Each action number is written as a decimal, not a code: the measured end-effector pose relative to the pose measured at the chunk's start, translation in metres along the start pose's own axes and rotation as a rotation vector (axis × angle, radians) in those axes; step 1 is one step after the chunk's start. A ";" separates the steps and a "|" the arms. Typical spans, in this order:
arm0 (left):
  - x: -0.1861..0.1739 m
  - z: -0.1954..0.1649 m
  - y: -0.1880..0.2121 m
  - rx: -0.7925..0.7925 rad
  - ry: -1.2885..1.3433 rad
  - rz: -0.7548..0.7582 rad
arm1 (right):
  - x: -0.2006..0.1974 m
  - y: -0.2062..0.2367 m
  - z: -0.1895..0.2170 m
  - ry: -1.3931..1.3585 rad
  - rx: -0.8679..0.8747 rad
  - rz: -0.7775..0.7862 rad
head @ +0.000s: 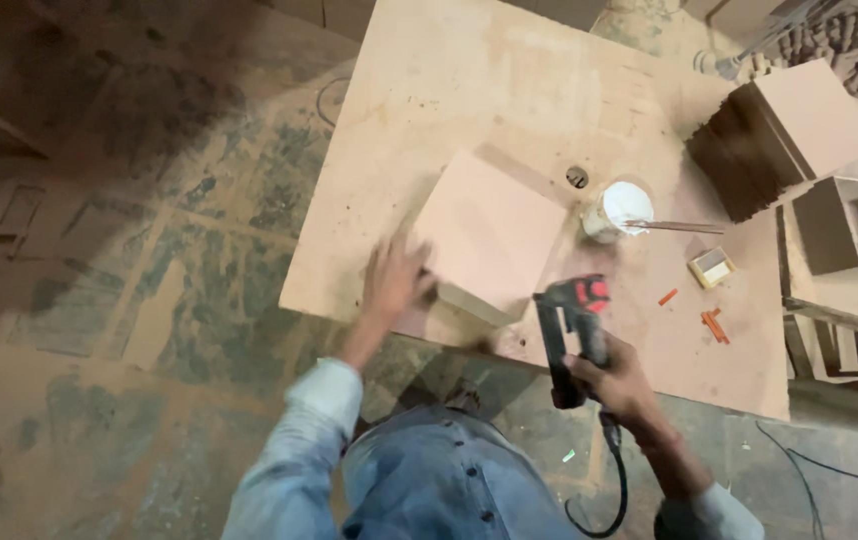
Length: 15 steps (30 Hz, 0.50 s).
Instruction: The person assembles small wooden boxes by applying glue to the edges of a box frame and attaching a flat wooden panel as the base. They use a pneumatic nail gun to secure the panel to the frame, repeating the process for multiple units.
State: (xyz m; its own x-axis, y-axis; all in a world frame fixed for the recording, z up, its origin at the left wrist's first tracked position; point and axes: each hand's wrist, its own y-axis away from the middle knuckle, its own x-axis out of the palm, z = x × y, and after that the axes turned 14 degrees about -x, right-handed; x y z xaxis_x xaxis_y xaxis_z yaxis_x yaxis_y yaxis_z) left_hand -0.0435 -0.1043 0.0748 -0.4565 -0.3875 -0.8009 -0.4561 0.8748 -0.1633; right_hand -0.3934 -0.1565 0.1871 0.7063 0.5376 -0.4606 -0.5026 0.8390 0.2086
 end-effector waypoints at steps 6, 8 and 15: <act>0.036 -0.015 0.083 0.069 0.103 -0.272 | -0.029 0.016 0.022 -0.130 0.154 -0.121; 0.040 -0.016 0.087 0.060 0.098 -0.324 | -0.029 0.016 0.030 -0.114 0.186 -0.103; 0.041 -0.015 0.086 0.066 0.192 -0.347 | -0.023 0.015 0.030 -0.061 0.241 -0.061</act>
State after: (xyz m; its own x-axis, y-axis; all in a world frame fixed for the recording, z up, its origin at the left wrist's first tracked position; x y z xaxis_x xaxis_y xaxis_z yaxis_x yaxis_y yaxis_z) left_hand -0.1128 -0.0495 0.0369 -0.4213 -0.7051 -0.5704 -0.5615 0.6967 -0.4465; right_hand -0.4023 -0.1534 0.2263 0.7642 0.4833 -0.4271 -0.3299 0.8620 0.3849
